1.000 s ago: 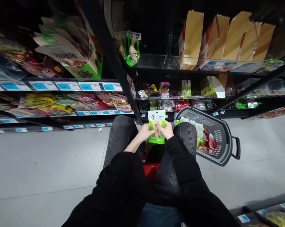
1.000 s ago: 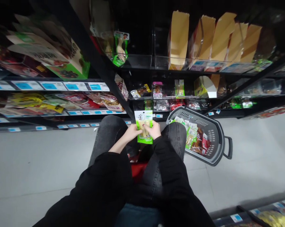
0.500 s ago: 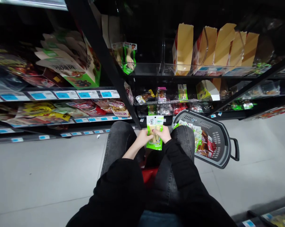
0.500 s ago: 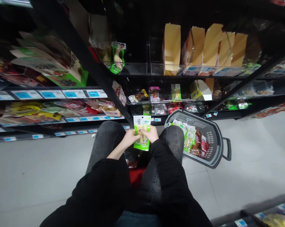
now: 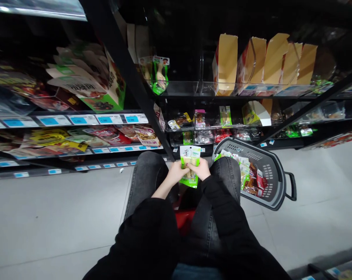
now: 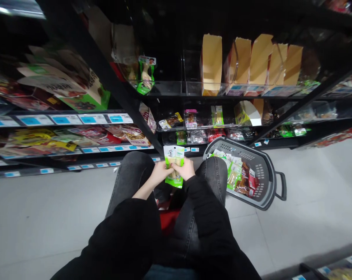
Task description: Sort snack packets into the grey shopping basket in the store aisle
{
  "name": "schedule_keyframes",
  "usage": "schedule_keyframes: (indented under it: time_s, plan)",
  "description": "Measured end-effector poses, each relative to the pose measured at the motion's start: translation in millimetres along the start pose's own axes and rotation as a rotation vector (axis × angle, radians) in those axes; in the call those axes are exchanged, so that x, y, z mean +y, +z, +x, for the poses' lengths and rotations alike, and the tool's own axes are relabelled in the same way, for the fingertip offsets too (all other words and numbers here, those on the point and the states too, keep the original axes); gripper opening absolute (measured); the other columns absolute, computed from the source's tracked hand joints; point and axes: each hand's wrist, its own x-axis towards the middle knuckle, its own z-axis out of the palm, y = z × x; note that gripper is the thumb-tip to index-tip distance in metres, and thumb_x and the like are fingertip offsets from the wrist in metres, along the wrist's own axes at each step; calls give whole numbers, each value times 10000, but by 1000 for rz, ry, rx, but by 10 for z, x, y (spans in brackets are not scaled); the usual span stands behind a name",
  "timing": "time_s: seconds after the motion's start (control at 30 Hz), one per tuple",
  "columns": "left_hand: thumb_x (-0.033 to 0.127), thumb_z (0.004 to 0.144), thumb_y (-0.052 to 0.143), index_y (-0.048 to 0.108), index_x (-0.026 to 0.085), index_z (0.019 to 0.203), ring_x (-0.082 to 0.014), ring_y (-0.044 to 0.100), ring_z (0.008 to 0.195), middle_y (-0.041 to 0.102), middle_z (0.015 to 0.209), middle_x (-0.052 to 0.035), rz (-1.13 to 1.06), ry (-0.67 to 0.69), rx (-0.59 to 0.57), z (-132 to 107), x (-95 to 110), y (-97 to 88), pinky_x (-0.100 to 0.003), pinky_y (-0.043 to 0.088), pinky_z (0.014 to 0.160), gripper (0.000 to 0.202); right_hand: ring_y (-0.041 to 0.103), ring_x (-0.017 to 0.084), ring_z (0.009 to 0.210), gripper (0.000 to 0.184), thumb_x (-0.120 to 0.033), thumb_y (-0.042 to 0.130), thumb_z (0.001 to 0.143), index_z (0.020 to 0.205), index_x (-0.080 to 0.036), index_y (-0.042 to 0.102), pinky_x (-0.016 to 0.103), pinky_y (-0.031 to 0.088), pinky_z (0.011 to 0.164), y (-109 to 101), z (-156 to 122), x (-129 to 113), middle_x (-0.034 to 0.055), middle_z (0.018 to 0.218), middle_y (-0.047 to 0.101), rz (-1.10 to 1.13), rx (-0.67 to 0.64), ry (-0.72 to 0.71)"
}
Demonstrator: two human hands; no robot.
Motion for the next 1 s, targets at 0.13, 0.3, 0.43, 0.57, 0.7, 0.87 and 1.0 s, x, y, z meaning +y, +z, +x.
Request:
schedule_keyframes:
  time_s: [0.13,0.3,0.43,0.57,0.7,0.87,1.0]
  plan:
    - [182,561,550,536,152,544,-147,497,535,539,503,12,-22,-29,2,-2,-1,12,-251,368,534,38,635,198,746,355,-385,733,557,822,-154,692,300,489,730,-1,19,67,43,802,702,51,-23,32]
    - [172,565,569,630,132,750,-180,597,715,661,720,-19,-192,-39,-155,12,-31,40,-279,460,688,198,630,194,719,379,-413,745,539,778,-126,678,303,499,692,-28,64,121,65,792,699,238,55,116]
    - [210,556,628,649,107,758,-194,622,693,673,691,-36,-331,-87,-296,14,-45,56,-321,489,711,228,635,196,705,420,-398,781,488,787,-123,673,313,511,681,-51,82,85,79,812,701,437,75,156]
    - [255,554,678,661,104,774,-205,633,709,680,699,-40,-409,-117,-326,10,-70,68,-350,494,748,268,642,203,736,405,-366,785,489,795,-127,670,317,513,687,-49,86,86,78,836,702,495,85,180]
    - [237,552,684,659,108,756,-208,631,716,674,688,-37,-412,-130,-288,14,-113,77,-343,496,732,242,647,206,763,386,-328,774,512,827,-128,674,319,510,709,-40,93,131,73,843,703,508,54,186]
    - [229,613,635,655,110,738,-193,628,712,675,706,-39,-397,-131,-250,12,-112,75,-339,487,750,174,648,200,753,365,-304,766,523,828,-126,673,326,507,723,-43,108,141,73,851,703,519,26,191]
    - [227,525,728,670,103,783,-186,623,696,683,735,-43,-379,-142,-264,1,-74,72,-323,490,713,292,647,203,727,367,-268,792,460,774,-124,667,332,511,698,-56,90,64,65,790,702,563,2,240]
